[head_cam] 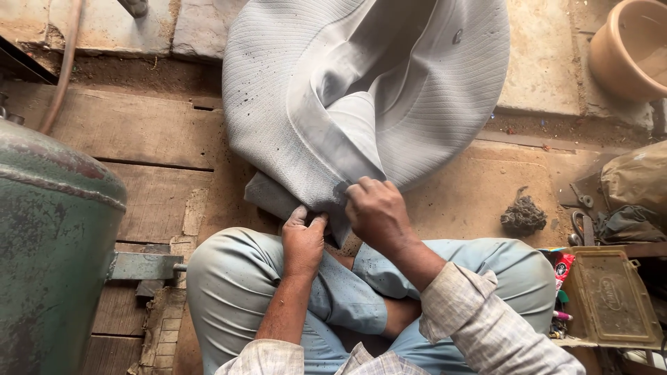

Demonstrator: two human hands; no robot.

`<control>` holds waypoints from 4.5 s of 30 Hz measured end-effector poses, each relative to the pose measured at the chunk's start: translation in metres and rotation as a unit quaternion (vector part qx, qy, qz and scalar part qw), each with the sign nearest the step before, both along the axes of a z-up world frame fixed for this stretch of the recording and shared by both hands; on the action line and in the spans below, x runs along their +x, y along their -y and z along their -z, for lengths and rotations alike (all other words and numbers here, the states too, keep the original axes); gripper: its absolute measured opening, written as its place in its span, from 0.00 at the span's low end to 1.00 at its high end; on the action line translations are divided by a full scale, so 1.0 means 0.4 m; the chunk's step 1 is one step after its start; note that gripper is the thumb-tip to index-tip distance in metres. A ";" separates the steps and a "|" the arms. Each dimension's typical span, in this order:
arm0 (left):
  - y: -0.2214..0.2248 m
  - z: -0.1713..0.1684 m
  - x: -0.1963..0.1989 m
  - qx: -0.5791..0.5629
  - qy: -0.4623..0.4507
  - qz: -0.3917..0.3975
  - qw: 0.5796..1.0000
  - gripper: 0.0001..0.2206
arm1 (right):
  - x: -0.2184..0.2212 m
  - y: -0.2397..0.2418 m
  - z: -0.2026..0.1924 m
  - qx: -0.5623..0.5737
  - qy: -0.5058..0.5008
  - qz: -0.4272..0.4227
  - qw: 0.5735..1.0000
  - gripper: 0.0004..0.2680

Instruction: Sewing a patch onto a large rubber inner tube using a needle and thread.

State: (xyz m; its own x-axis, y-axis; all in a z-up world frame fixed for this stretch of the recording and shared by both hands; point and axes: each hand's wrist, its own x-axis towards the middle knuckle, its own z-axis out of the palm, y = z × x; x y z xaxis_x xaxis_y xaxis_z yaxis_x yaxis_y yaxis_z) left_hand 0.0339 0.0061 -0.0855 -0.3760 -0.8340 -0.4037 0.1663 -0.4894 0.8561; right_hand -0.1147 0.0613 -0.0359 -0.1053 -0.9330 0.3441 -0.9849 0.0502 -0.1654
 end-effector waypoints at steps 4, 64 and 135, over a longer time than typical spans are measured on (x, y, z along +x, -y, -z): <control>-0.002 -0.005 0.003 -0.018 0.008 0.007 1.000 0.10 | 0.000 -0.020 -0.039 0.000 0.207 0.072 0.976 0.04; -0.002 0.004 -0.016 0.015 0.035 0.039 0.998 0.06 | -0.120 0.006 0.147 0.137 0.758 0.033 0.637 0.08; 0.010 0.000 -0.001 -0.008 -0.027 0.135 0.991 0.11 | -0.034 0.000 -0.054 0.027 -0.144 -0.208 0.967 0.06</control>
